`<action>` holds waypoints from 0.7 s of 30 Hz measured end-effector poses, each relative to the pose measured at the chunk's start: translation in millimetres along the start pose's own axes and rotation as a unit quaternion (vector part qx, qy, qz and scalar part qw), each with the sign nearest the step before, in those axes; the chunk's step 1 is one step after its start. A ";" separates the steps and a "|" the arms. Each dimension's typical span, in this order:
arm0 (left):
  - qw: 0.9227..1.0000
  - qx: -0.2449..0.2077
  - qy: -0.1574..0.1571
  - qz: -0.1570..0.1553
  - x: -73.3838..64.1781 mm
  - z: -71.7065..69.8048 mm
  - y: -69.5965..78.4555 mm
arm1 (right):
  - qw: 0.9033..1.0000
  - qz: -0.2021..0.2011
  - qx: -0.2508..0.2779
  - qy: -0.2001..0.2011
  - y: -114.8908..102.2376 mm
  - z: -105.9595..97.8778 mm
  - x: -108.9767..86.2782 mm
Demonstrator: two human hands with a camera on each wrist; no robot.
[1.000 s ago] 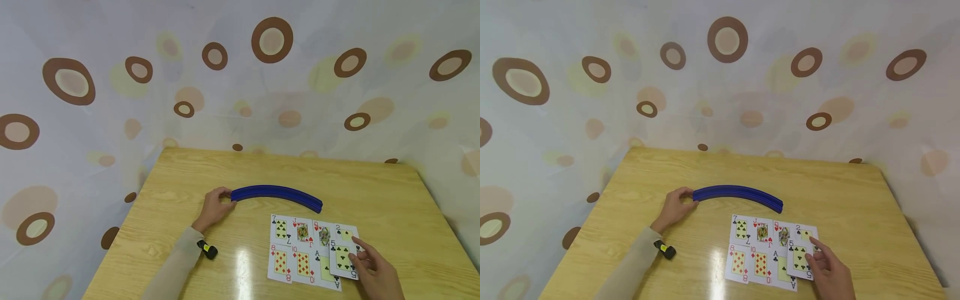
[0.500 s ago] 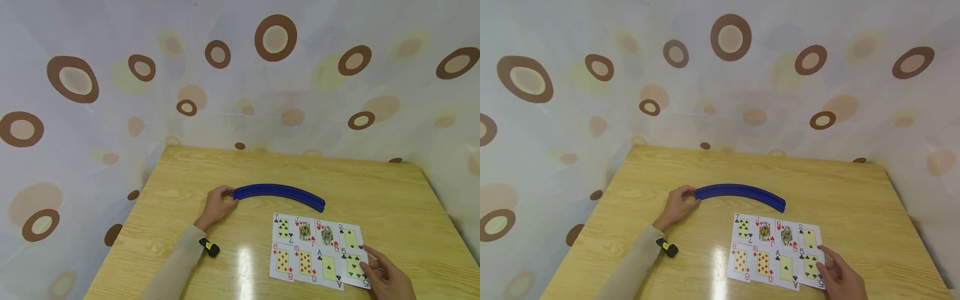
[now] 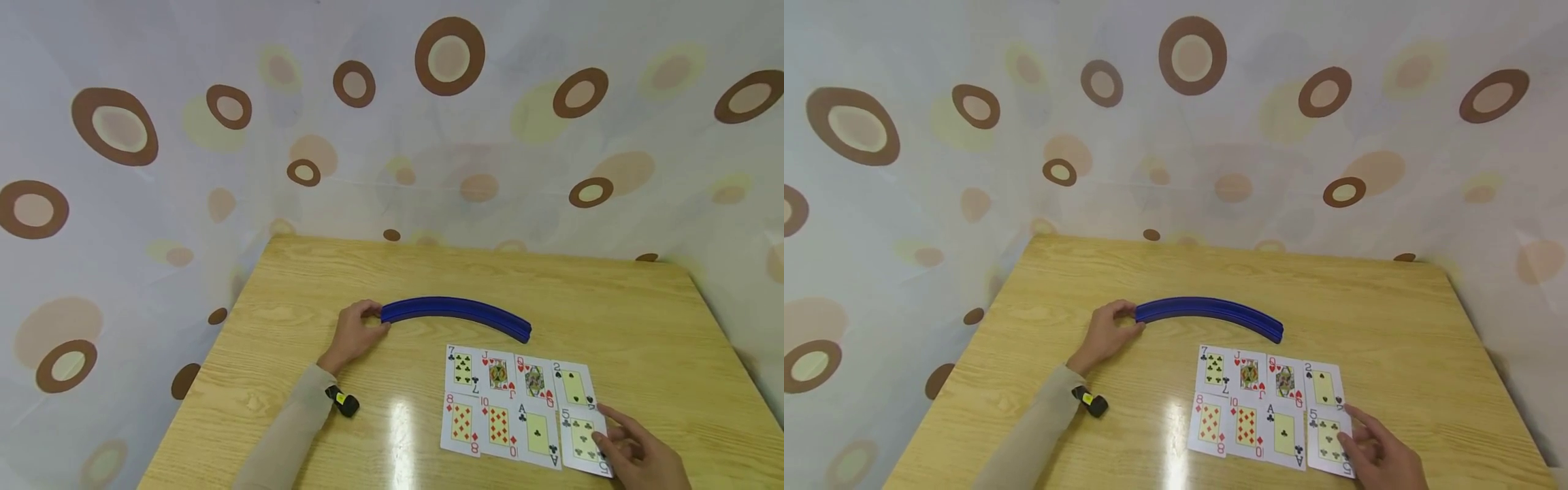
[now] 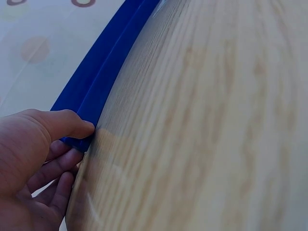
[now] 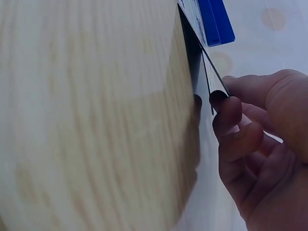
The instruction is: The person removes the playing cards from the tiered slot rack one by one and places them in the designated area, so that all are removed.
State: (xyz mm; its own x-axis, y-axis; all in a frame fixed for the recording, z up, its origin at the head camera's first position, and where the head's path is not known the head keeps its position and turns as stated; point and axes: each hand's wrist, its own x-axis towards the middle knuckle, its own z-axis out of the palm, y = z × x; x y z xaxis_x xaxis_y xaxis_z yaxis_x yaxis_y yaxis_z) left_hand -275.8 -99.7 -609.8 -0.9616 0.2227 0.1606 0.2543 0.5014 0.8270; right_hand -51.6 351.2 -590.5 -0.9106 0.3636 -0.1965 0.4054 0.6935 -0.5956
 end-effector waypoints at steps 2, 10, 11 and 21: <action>1.000 -0.001 0.000 -0.001 0.8 -0.5 0.6 | 1.000 -0.025 -0.008 0.012 0.2 0.9 -1.4; 1.000 -0.004 -0.002 -0.013 0.1 -1.3 0.8 | 1.000 0.004 0.001 0.004 -0.7 2.4 1.5; 1.000 -0.003 -0.001 -0.010 -0.1 -1.6 0.7 | 1.000 0.009 0.000 0.003 -1.0 2.0 1.5; 1.000 -0.005 -0.001 -0.004 -2.0 -1.8 2.2 | 0.998 0.054 0.020 0.015 -11.8 1.0 2.3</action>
State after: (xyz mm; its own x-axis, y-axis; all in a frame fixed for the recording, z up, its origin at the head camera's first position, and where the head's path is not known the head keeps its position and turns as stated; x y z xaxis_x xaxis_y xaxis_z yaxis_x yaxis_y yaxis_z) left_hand -273.6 -100.6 -607.3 -0.9632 0.2211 0.1529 0.2460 0.4954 0.8331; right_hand -58.5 343.2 -584.6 -0.8587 0.4533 -0.2390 0.4971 0.6234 -0.6035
